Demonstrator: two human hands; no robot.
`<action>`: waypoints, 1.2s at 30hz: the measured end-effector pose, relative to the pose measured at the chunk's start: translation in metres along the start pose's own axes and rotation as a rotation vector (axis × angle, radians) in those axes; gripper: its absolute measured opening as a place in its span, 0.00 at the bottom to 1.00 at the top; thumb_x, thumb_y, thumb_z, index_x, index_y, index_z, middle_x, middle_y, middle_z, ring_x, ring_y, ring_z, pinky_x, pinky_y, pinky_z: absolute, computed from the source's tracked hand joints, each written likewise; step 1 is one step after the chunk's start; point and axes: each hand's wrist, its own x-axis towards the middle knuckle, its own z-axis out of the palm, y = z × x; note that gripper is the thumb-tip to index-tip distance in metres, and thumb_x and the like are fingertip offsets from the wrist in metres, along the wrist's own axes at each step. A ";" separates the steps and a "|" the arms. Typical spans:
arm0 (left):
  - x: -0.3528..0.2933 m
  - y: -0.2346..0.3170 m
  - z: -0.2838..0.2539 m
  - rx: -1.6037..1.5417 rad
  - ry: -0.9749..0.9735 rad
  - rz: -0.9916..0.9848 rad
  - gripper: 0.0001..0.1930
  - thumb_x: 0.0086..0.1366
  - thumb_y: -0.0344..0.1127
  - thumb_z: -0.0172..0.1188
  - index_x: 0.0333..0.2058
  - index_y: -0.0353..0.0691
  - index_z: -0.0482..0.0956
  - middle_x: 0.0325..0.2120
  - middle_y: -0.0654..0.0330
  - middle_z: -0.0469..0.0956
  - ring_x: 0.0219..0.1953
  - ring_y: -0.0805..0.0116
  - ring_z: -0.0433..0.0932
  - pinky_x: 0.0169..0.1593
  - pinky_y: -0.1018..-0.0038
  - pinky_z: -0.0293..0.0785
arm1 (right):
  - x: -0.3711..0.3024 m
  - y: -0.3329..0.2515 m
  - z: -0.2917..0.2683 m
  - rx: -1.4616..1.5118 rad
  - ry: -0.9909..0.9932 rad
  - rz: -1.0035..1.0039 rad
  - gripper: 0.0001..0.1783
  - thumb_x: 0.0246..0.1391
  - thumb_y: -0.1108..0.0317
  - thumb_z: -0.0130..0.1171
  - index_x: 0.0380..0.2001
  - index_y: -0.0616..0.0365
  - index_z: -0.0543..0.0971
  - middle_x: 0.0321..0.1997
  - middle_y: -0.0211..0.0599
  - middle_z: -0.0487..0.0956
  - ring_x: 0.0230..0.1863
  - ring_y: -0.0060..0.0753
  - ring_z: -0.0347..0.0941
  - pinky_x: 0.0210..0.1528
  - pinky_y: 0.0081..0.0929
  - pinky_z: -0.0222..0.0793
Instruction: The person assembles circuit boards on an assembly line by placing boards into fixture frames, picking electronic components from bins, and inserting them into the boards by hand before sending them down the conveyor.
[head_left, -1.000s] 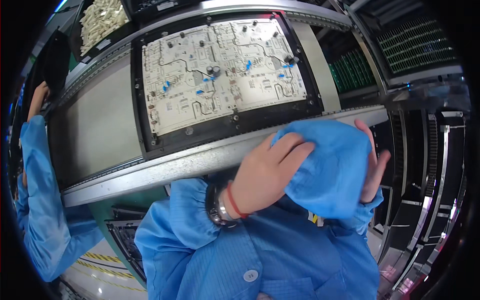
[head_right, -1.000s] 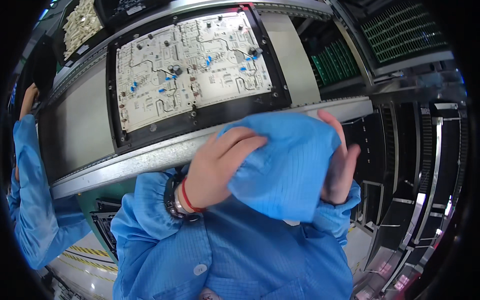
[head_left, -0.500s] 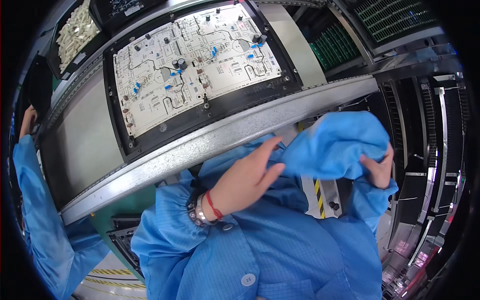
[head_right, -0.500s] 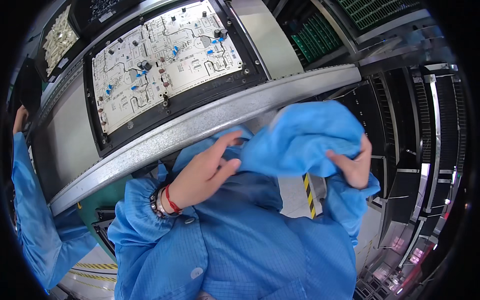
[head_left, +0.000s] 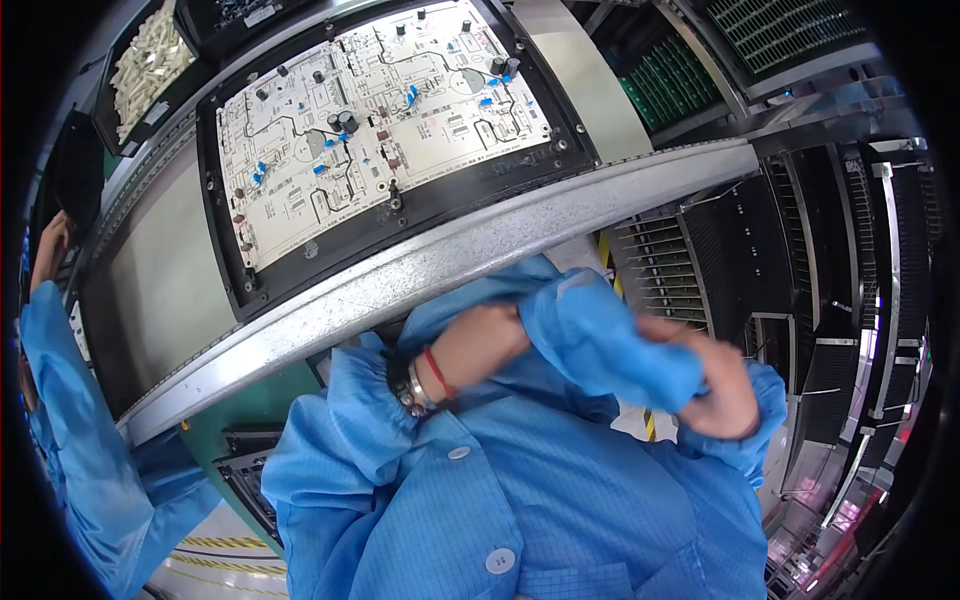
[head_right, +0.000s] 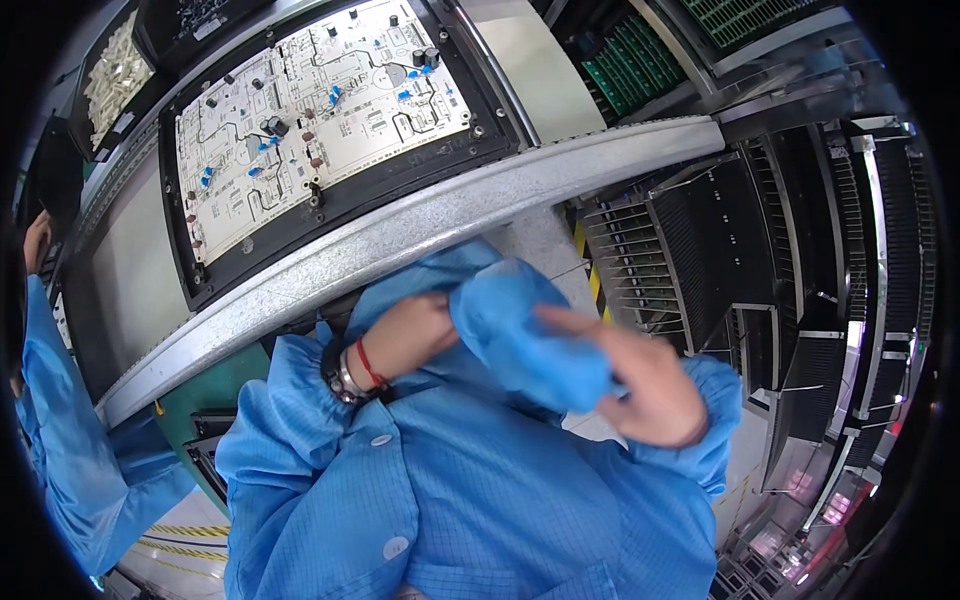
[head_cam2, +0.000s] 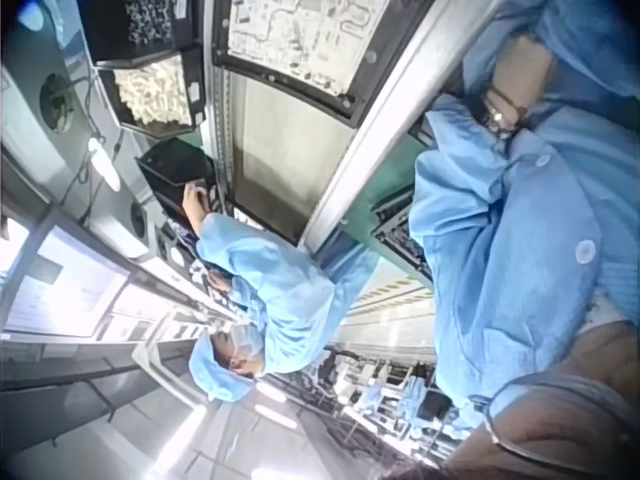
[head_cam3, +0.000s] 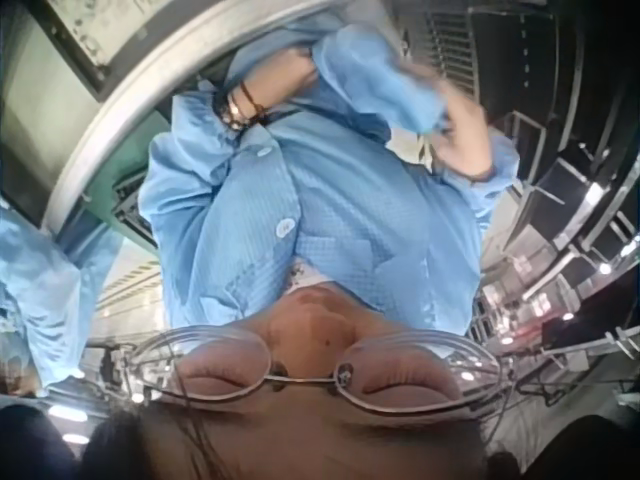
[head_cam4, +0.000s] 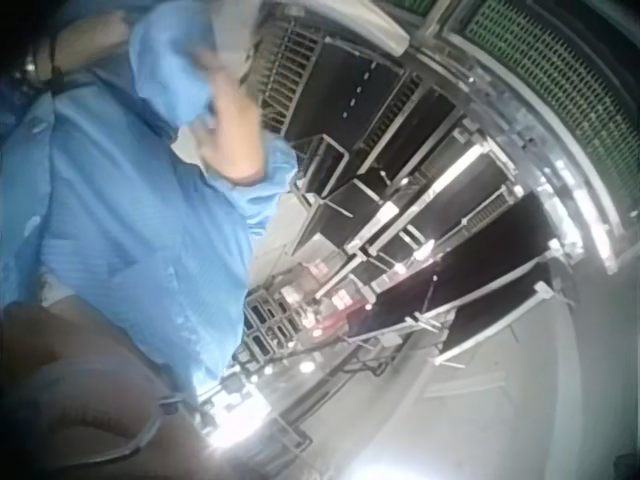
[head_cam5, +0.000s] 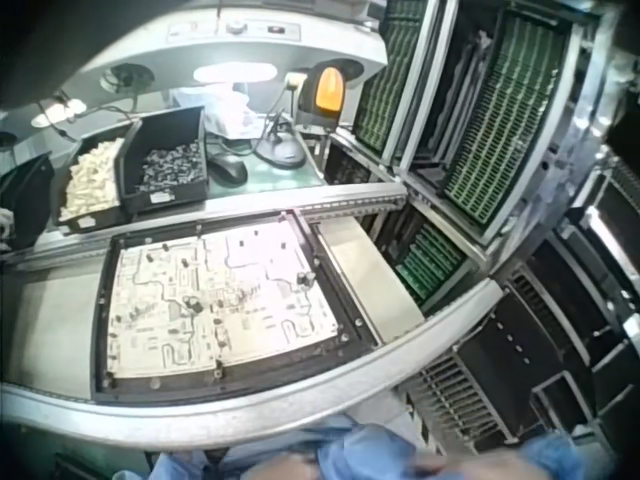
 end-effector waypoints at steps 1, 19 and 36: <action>0.007 -0.006 -0.004 -0.041 0.136 0.002 0.06 0.54 0.33 0.55 0.30 0.39 0.76 0.29 0.51 0.76 0.31 0.51 0.75 0.34 0.63 0.73 | 0.003 -0.002 0.008 -0.012 -0.121 -0.057 0.30 0.46 0.80 0.54 0.55 0.62 0.63 0.60 0.53 0.64 0.55 0.49 0.69 0.54 0.34 0.68; 0.070 0.057 -0.037 0.177 0.353 0.174 0.07 0.47 0.30 0.54 0.28 0.39 0.76 0.26 0.59 0.70 0.30 0.61 0.75 0.31 0.69 0.73 | 0.033 0.051 0.126 -0.478 0.077 0.123 0.24 0.42 0.75 0.48 0.45 0.75 0.64 0.46 0.64 0.65 0.42 0.58 0.67 0.46 0.46 0.66; 0.063 0.029 -0.019 0.208 0.335 0.190 0.03 0.52 0.29 0.55 0.28 0.41 0.75 0.27 0.59 0.71 0.32 0.59 0.75 0.32 0.67 0.73 | 0.035 0.070 0.112 -0.052 0.185 0.494 0.32 0.37 0.64 0.64 0.48 0.62 0.71 0.48 0.53 0.74 0.51 0.52 0.69 0.51 0.41 0.67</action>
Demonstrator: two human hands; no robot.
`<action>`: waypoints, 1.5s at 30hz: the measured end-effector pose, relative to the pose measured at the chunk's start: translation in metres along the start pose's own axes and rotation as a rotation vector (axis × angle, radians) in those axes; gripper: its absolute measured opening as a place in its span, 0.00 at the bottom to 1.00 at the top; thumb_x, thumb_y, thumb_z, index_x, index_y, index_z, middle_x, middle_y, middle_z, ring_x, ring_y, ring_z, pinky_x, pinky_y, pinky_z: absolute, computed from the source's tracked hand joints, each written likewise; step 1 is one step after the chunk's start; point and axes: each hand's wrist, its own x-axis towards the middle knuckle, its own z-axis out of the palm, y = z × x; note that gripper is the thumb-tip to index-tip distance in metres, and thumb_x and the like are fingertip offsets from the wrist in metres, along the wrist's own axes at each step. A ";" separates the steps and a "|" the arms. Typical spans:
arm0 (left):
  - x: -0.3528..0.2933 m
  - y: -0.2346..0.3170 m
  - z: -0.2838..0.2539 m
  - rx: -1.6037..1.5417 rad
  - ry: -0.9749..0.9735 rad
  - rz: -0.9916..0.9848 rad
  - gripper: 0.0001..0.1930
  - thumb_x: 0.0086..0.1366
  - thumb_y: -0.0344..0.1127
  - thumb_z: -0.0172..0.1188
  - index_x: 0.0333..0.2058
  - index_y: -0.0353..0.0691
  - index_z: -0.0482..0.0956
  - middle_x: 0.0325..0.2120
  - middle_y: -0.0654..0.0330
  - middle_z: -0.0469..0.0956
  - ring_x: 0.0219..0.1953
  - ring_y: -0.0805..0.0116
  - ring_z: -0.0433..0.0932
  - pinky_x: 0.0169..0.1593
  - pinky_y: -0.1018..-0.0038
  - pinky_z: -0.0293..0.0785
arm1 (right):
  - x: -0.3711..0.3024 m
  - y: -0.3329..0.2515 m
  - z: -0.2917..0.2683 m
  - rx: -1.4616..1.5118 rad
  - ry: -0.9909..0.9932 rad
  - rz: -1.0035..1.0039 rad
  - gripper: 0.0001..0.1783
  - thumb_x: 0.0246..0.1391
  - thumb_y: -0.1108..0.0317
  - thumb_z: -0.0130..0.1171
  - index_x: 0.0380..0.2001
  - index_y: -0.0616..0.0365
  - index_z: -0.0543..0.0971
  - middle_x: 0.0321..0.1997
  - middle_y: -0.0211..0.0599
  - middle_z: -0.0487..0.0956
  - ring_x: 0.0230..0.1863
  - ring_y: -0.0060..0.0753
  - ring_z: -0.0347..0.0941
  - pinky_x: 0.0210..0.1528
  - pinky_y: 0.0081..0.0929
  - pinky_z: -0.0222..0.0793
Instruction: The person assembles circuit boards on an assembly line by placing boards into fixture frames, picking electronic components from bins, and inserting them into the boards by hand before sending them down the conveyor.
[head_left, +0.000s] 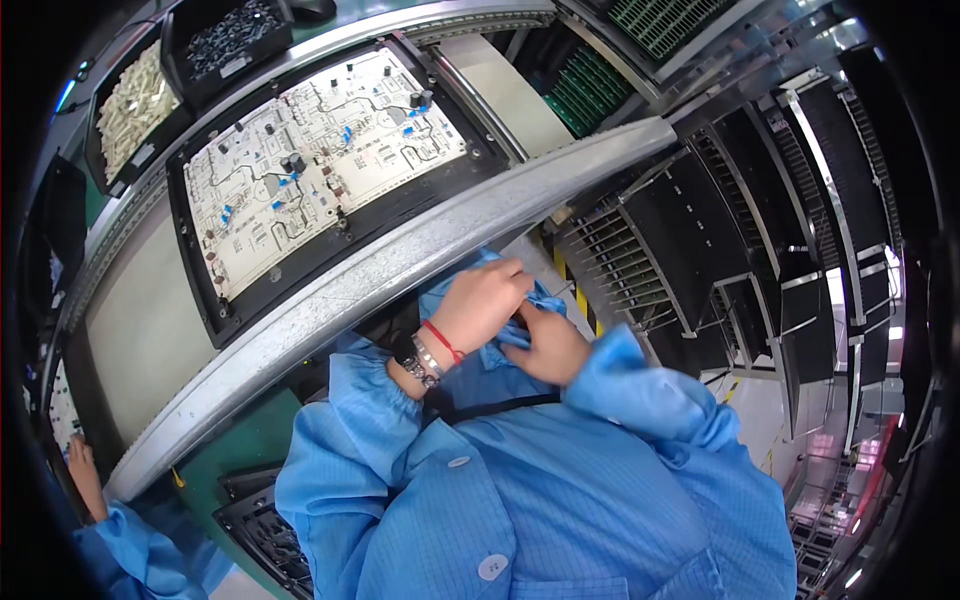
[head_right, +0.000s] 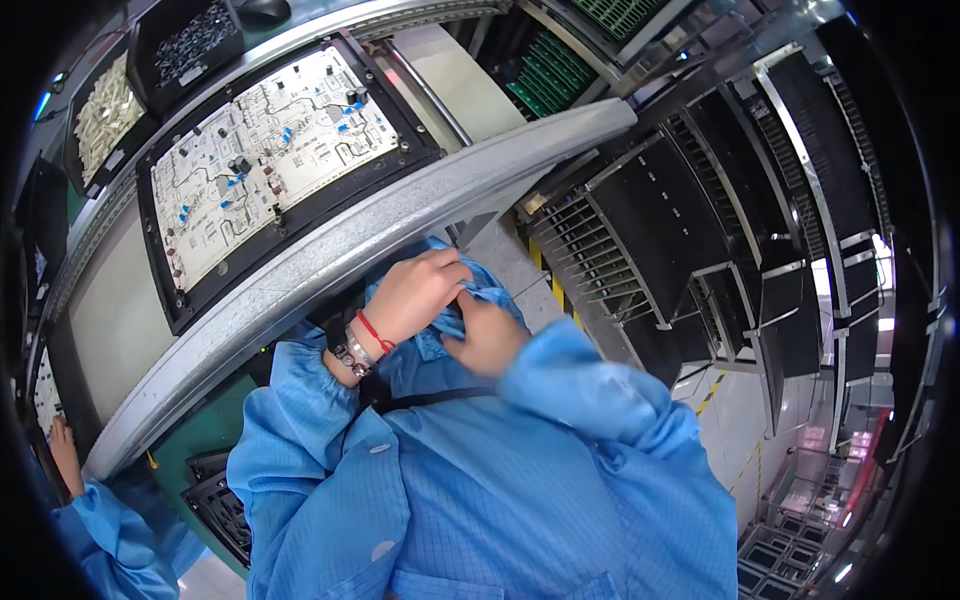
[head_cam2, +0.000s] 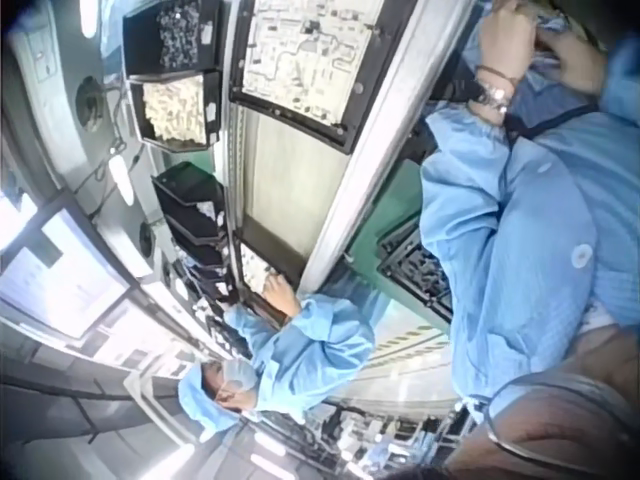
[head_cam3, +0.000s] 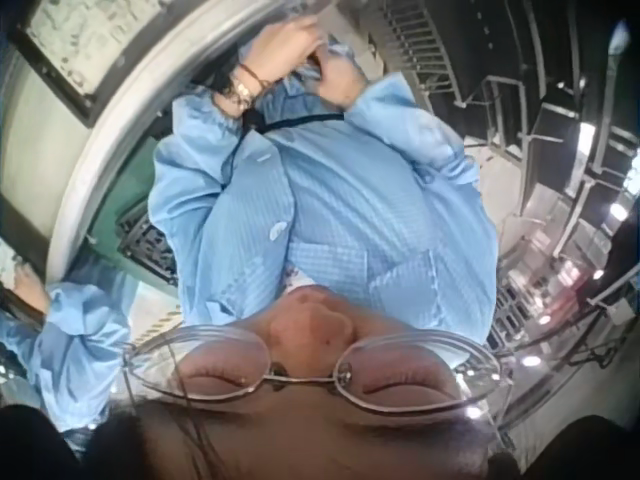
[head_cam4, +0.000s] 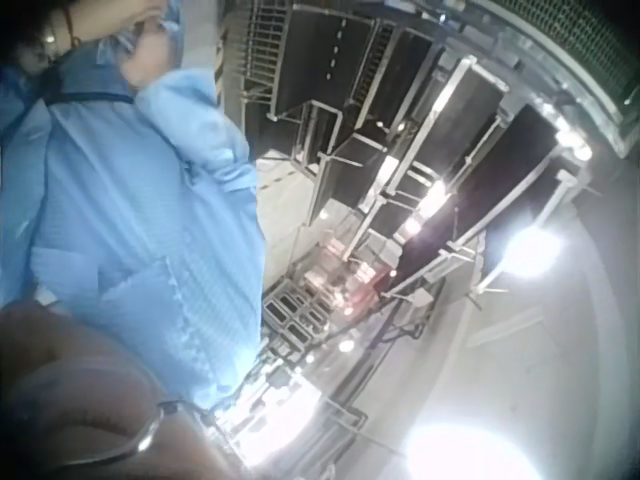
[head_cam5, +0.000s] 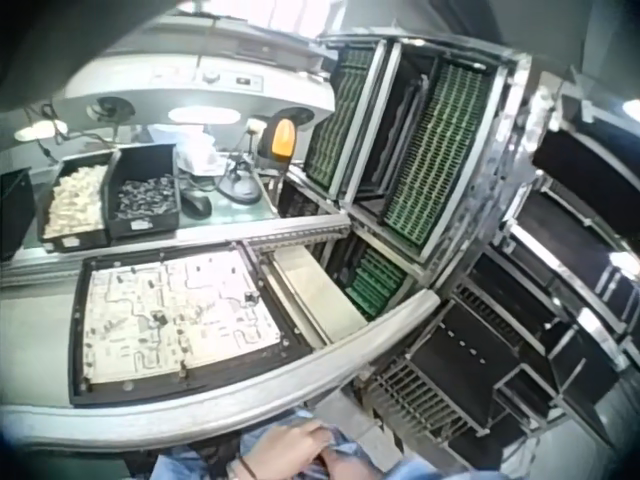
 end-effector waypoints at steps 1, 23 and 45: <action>0.000 -0.001 -0.001 0.008 -0.003 -0.018 0.03 0.52 0.30 0.55 0.28 0.42 0.75 0.27 0.60 0.71 0.33 0.59 0.75 0.32 0.67 0.73 | -0.011 -0.003 -0.002 -0.007 -0.001 -0.011 0.32 0.37 0.64 0.64 0.48 0.62 0.71 0.48 0.53 0.74 0.51 0.52 0.69 0.51 0.41 0.67; 0.003 0.012 0.006 0.111 -0.016 0.174 0.08 0.49 0.30 0.54 0.30 0.41 0.77 0.27 0.61 0.72 0.34 0.62 0.75 0.33 0.70 0.73 | 0.033 0.034 0.055 -0.591 0.259 -0.293 0.20 0.47 0.69 0.48 0.45 0.67 0.71 0.49 0.52 0.71 0.52 0.45 0.67 0.49 0.31 0.66; 0.020 -0.004 0.010 -0.279 0.019 -0.184 0.07 0.56 0.36 0.57 0.27 0.39 0.77 0.24 0.52 0.77 0.29 0.51 0.76 0.33 0.62 0.72 | -0.036 -0.027 -0.010 -0.500 -0.140 -0.363 0.45 0.40 0.58 0.61 0.56 0.76 0.57 0.60 0.65 0.58 0.64 0.58 0.53 0.66 0.40 0.49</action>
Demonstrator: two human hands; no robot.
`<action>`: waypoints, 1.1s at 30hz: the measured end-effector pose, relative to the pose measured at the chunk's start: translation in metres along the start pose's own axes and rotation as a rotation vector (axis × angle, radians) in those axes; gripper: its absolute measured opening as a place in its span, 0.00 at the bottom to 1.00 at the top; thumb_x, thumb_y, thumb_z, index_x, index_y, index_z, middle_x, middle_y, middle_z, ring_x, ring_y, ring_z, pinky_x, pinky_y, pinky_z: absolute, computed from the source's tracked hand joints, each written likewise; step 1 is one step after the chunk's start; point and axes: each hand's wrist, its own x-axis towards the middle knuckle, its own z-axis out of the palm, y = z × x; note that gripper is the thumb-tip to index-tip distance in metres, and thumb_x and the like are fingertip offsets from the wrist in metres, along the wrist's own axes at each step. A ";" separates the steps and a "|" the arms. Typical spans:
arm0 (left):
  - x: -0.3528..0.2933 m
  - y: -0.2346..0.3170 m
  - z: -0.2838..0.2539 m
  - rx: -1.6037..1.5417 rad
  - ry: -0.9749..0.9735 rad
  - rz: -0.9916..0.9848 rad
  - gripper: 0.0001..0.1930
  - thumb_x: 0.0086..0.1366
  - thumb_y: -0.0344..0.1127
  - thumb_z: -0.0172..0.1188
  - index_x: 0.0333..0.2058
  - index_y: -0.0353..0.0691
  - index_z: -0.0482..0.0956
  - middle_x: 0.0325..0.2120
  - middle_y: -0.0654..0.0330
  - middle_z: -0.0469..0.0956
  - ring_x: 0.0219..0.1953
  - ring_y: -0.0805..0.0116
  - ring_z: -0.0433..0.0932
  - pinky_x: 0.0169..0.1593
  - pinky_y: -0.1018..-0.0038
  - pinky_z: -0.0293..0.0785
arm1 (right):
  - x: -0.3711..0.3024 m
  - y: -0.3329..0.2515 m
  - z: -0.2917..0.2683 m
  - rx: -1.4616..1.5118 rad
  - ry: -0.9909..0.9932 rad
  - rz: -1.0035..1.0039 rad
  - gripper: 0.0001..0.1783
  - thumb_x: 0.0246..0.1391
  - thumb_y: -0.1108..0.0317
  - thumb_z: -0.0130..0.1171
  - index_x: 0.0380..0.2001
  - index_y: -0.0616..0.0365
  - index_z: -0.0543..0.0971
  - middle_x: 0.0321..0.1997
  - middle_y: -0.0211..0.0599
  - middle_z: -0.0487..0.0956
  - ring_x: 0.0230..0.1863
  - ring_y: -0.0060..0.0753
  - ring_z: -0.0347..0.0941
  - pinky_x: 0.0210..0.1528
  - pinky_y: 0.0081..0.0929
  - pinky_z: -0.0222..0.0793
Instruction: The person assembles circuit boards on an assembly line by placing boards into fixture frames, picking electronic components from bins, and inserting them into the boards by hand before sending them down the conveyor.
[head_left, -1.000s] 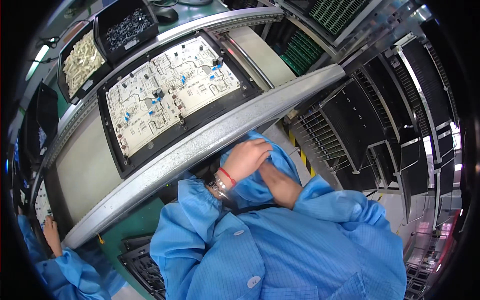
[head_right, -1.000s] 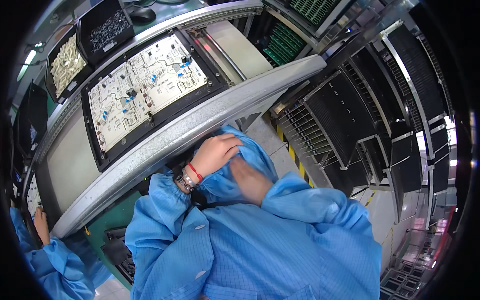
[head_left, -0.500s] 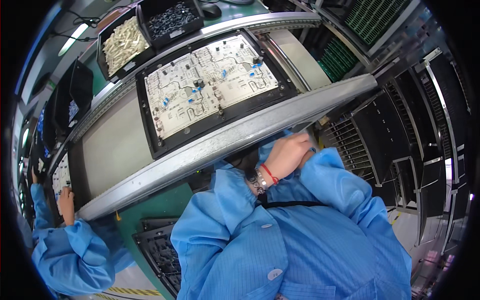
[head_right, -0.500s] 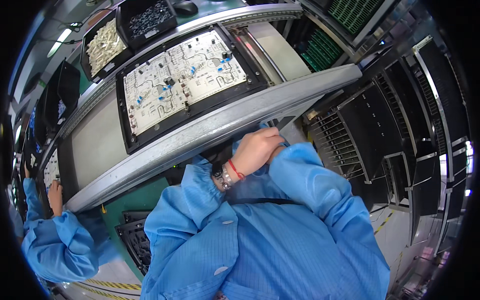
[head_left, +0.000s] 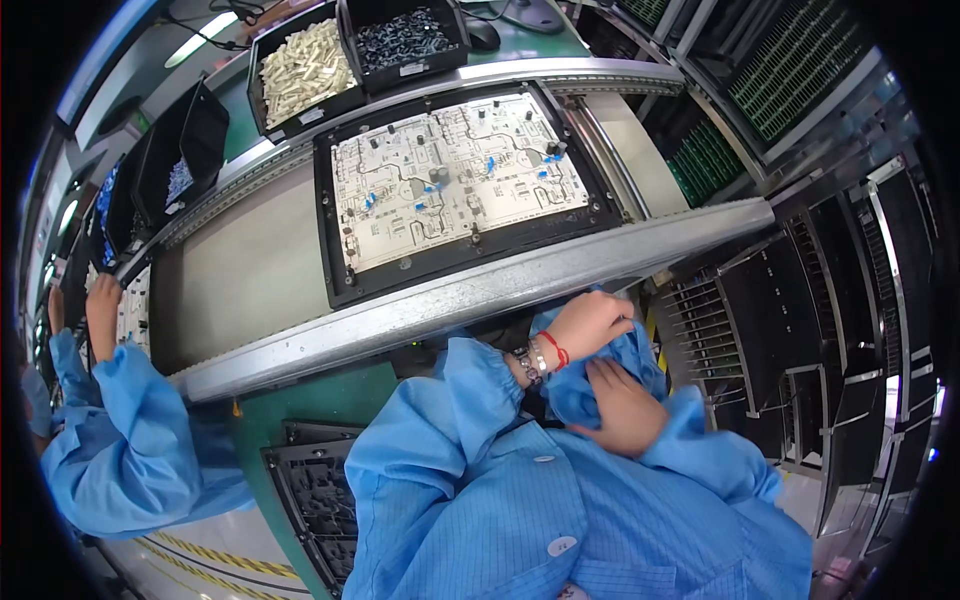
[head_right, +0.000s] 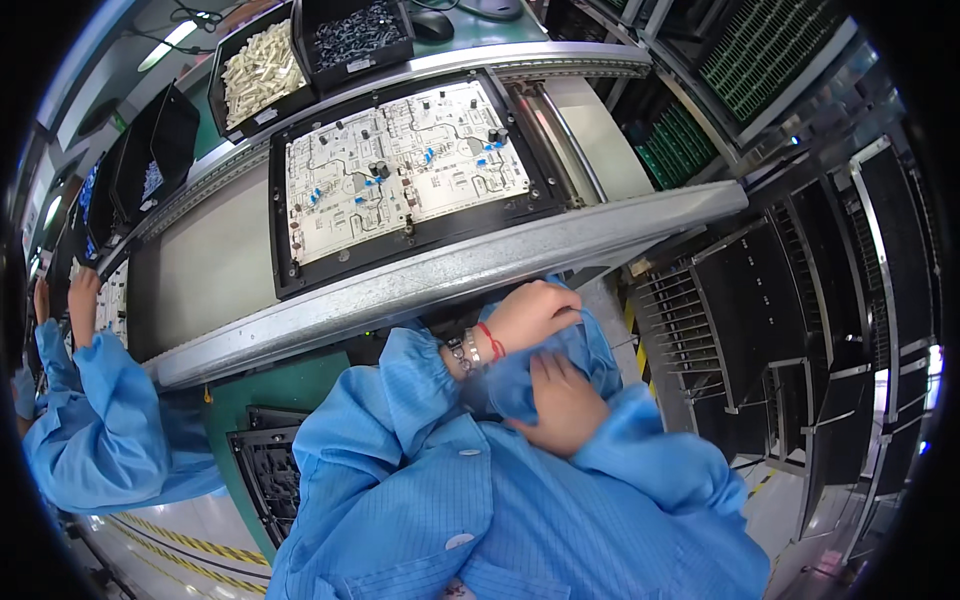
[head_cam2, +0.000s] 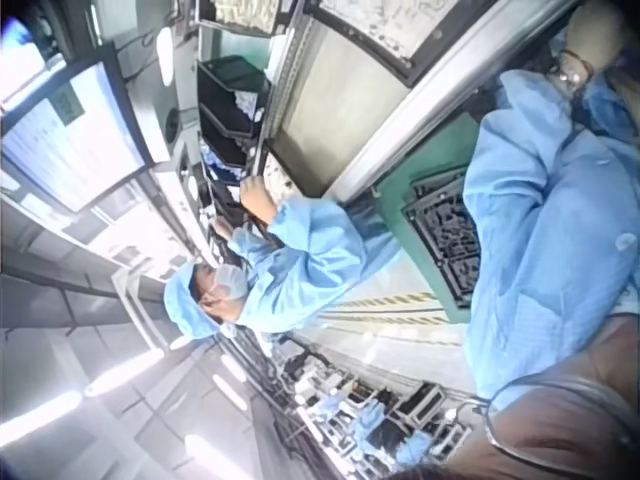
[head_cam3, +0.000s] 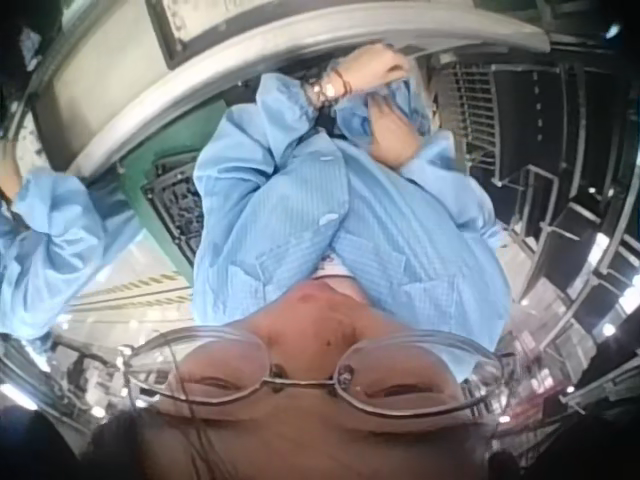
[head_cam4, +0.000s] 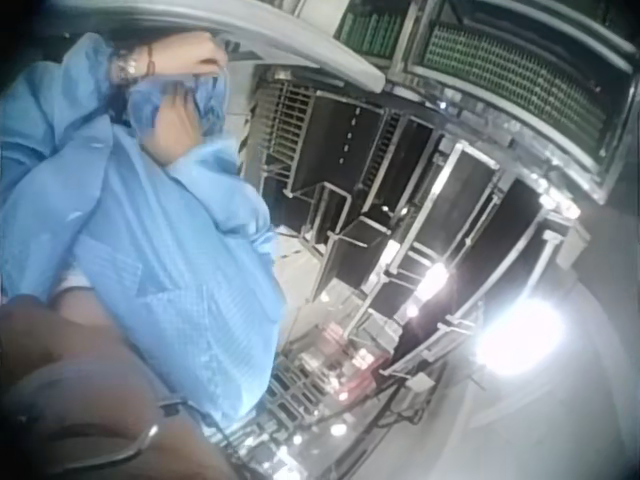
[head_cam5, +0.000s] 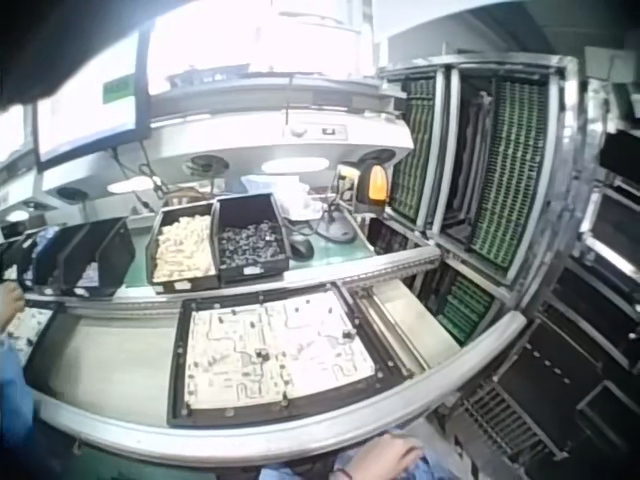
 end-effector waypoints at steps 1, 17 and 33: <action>0.000 0.000 0.000 -0.001 -0.011 0.008 0.07 0.56 0.36 0.57 0.27 0.39 0.77 0.24 0.52 0.77 0.29 0.51 0.76 0.33 0.62 0.72 | 0.010 0.004 0.013 0.008 0.045 0.039 0.51 0.37 0.50 0.64 0.54 0.80 0.58 0.60 0.67 0.57 0.63 0.62 0.53 0.63 0.44 0.52; 0.000 0.017 0.010 0.221 0.022 0.242 0.04 0.53 0.29 0.55 0.28 0.37 0.75 0.29 0.55 0.75 0.35 0.54 0.74 0.37 0.66 0.72 | 0.057 0.059 0.041 0.027 0.256 0.199 0.15 0.45 0.64 0.51 0.34 0.63 0.78 0.39 0.51 0.76 0.43 0.49 0.73 0.46 0.42 0.67; 0.004 0.022 -0.039 -0.183 -0.402 0.089 0.17 0.64 0.39 0.52 0.44 0.31 0.74 0.42 0.48 0.73 0.47 0.54 0.72 0.50 0.68 0.68 | -0.038 0.055 -0.102 0.267 -0.062 -0.043 0.19 0.56 0.64 0.50 0.46 0.67 0.73 0.38 0.52 0.78 0.42 0.49 0.74 0.45 0.35 0.70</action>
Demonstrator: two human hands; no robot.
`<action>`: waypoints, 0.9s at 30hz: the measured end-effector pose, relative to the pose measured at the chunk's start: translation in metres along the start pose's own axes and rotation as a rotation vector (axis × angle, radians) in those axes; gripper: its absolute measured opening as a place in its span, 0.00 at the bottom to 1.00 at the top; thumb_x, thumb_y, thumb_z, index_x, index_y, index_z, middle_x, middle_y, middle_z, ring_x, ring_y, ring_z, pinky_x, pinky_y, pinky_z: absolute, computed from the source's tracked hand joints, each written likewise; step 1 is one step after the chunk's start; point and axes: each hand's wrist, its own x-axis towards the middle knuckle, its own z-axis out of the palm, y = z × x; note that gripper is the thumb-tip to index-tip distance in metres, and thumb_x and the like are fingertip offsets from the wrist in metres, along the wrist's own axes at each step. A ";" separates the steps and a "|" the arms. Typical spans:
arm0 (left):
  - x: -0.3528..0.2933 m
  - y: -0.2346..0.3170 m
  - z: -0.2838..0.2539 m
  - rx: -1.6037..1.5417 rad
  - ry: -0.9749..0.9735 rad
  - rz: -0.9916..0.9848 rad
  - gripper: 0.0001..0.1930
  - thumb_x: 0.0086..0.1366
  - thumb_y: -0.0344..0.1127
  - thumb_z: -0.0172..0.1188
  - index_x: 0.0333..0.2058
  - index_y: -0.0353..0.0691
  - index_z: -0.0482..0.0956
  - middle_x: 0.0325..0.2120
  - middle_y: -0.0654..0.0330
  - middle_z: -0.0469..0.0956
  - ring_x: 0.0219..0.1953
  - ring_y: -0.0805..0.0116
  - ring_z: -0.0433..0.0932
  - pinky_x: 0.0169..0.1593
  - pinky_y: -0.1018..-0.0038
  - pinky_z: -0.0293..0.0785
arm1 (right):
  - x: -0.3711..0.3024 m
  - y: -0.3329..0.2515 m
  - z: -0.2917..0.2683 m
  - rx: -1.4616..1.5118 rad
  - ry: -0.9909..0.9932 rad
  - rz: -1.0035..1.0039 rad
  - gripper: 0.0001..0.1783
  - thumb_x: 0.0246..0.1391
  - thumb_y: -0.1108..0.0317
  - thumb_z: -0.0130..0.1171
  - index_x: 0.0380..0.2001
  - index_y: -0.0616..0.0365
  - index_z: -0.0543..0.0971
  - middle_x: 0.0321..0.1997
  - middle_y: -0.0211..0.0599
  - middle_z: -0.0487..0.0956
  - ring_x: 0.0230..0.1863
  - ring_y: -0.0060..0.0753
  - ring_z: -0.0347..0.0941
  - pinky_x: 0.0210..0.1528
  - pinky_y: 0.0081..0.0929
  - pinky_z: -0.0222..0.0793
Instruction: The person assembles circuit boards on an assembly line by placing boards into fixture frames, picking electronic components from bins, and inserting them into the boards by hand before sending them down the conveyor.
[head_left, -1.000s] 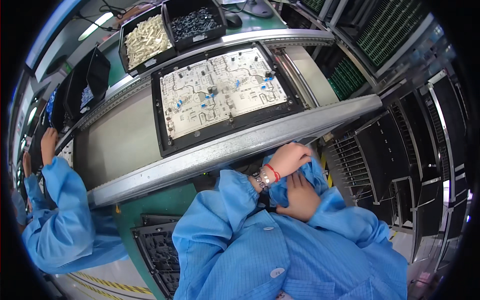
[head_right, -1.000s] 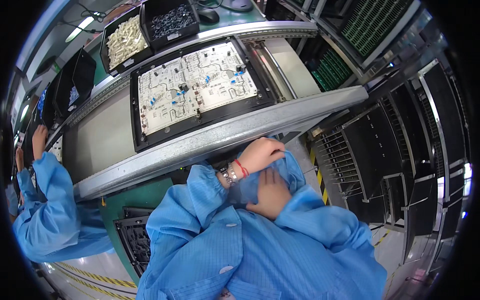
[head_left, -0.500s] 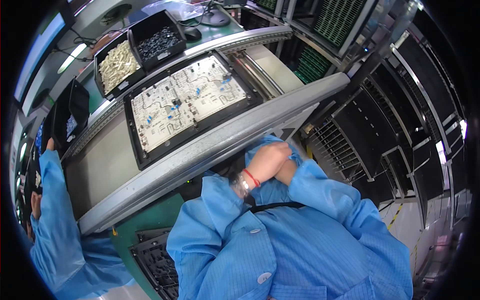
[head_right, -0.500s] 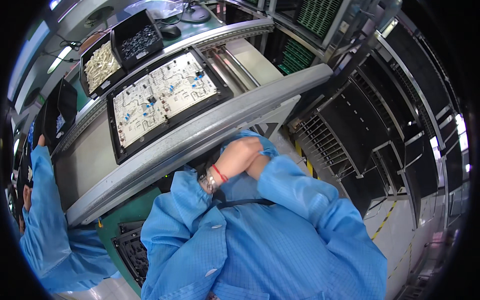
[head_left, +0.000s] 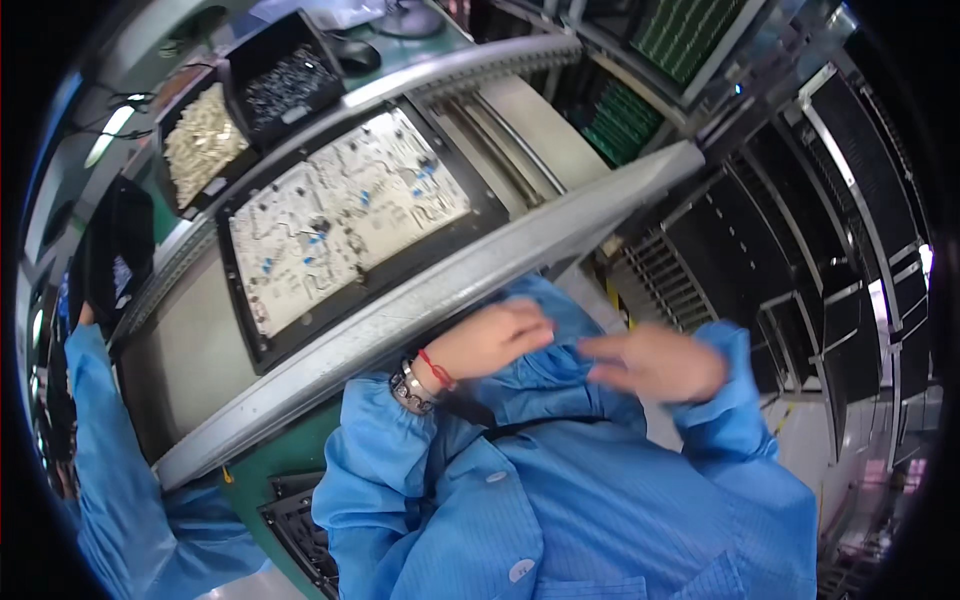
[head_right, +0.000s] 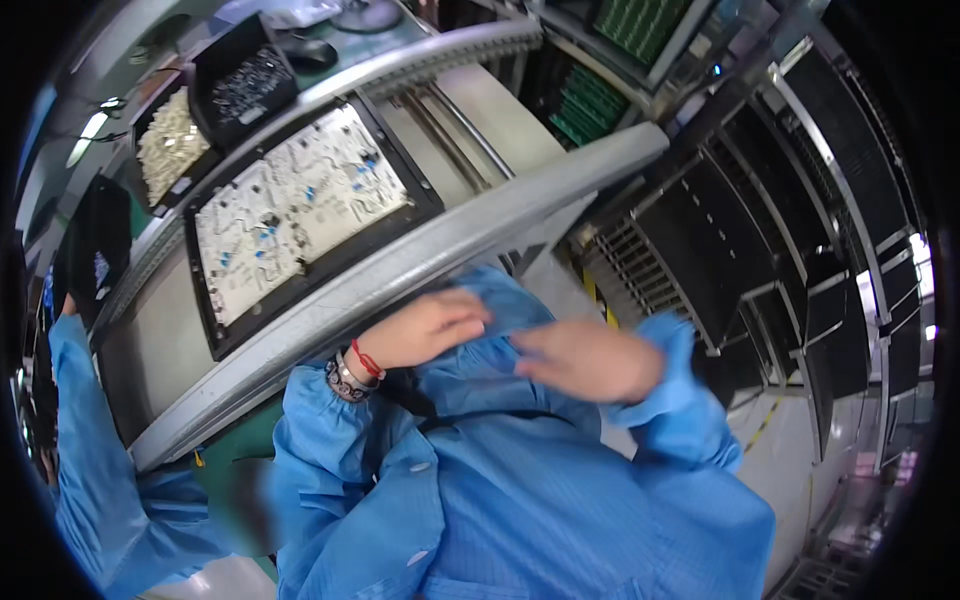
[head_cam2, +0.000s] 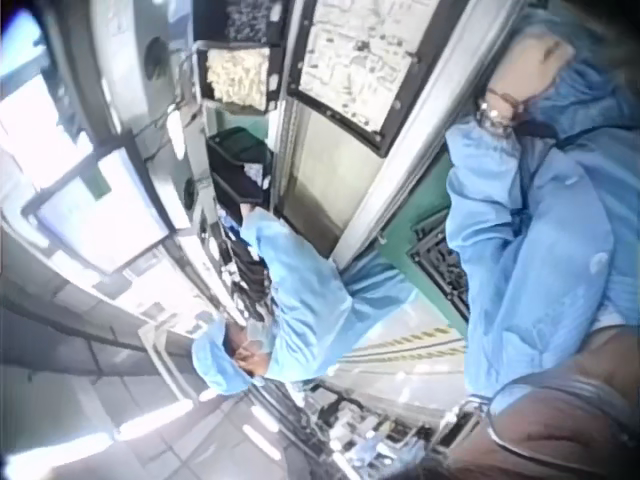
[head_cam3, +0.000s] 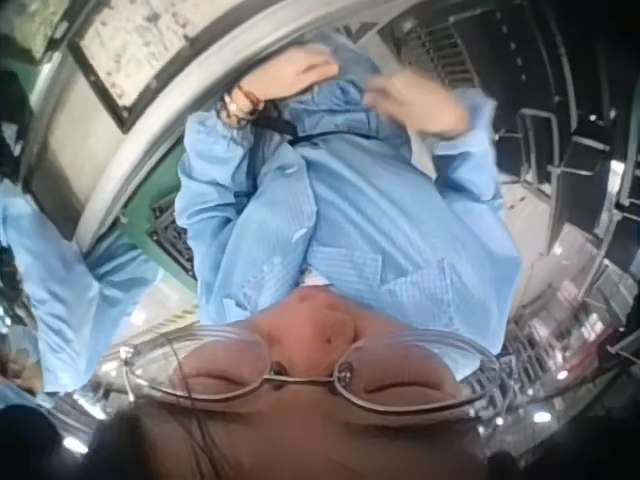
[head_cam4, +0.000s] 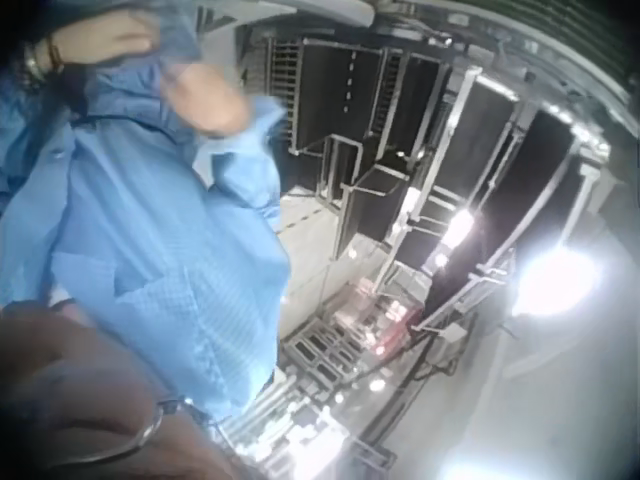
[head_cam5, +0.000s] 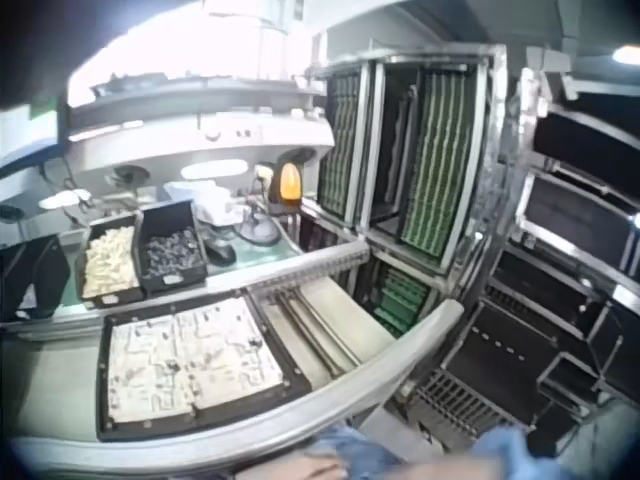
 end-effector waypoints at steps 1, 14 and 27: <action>-0.003 -0.001 0.006 0.018 0.210 0.054 0.17 0.64 0.39 0.52 0.46 0.32 0.73 0.46 0.48 0.71 0.49 0.53 0.71 0.52 0.68 0.67 | -0.004 -0.008 -0.025 0.038 0.045 0.062 0.19 0.56 0.65 0.50 0.46 0.69 0.73 0.40 0.51 0.78 0.44 0.47 0.75 0.46 0.33 0.70; 0.037 -0.065 0.109 0.318 -0.082 -0.064 0.20 0.65 0.46 0.45 0.55 0.51 0.68 0.59 0.64 0.63 0.64 0.58 0.54 0.65 0.55 0.47 | 0.090 0.003 -0.098 0.498 0.652 -0.355 0.13 0.59 0.75 0.42 0.41 0.67 0.76 0.31 0.37 0.79 0.37 0.23 0.74 0.43 0.21 0.66; 0.017 0.059 -0.013 -0.172 0.144 -0.051 0.20 0.67 0.37 0.47 0.54 0.34 0.65 0.50 0.46 0.68 0.52 0.52 0.68 0.57 0.65 0.62 | 0.252 0.016 -0.084 -0.041 0.338 -0.167 0.25 0.58 0.62 0.45 0.56 0.59 0.57 0.35 0.63 0.75 0.37 0.65 0.70 0.40 0.52 0.65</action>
